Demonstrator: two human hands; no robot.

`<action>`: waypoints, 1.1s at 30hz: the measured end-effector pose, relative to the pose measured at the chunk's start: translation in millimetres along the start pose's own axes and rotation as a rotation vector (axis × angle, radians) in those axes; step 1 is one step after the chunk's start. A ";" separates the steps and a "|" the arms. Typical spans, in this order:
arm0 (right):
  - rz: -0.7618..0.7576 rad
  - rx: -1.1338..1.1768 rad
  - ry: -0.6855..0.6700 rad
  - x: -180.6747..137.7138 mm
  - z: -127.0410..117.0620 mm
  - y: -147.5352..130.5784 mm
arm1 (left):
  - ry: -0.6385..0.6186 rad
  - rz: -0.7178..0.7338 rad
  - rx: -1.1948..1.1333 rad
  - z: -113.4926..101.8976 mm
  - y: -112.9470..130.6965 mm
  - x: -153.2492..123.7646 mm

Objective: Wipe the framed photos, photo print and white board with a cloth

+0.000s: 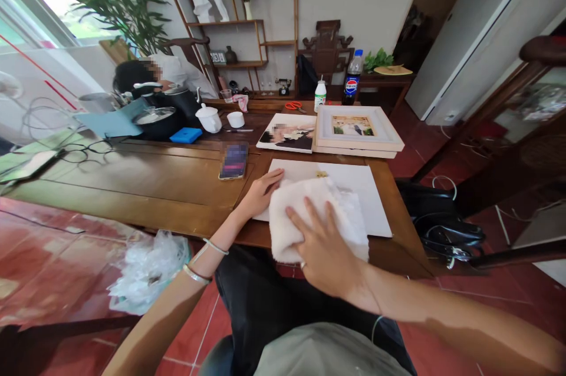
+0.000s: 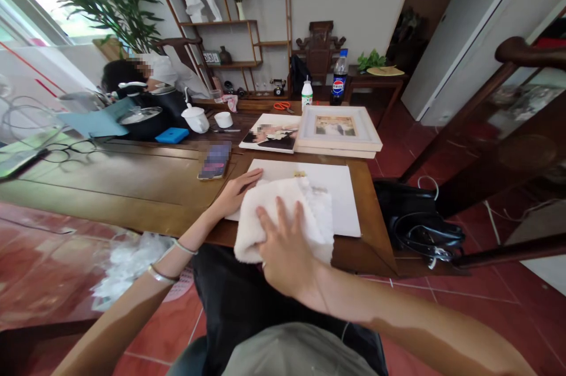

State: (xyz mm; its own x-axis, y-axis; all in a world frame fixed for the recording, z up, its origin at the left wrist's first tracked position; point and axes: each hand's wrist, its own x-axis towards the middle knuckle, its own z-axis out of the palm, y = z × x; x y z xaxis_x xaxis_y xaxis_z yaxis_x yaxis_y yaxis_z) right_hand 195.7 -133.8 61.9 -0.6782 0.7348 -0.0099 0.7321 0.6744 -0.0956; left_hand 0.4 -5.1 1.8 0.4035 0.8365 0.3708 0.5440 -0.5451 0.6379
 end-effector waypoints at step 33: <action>0.100 -0.020 0.080 74.9 -26.4 53.3 | 0.000 0.058 0.021 -1.3 -0.7 1.2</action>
State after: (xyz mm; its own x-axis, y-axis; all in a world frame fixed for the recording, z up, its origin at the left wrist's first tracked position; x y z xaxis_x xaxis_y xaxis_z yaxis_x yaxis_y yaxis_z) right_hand 185.7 -40.8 82.4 -0.5953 0.8011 0.0615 0.7973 0.5985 -0.0783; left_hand -0.5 -3.6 2.7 0.4350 0.8033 0.4069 0.5349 -0.5940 0.6009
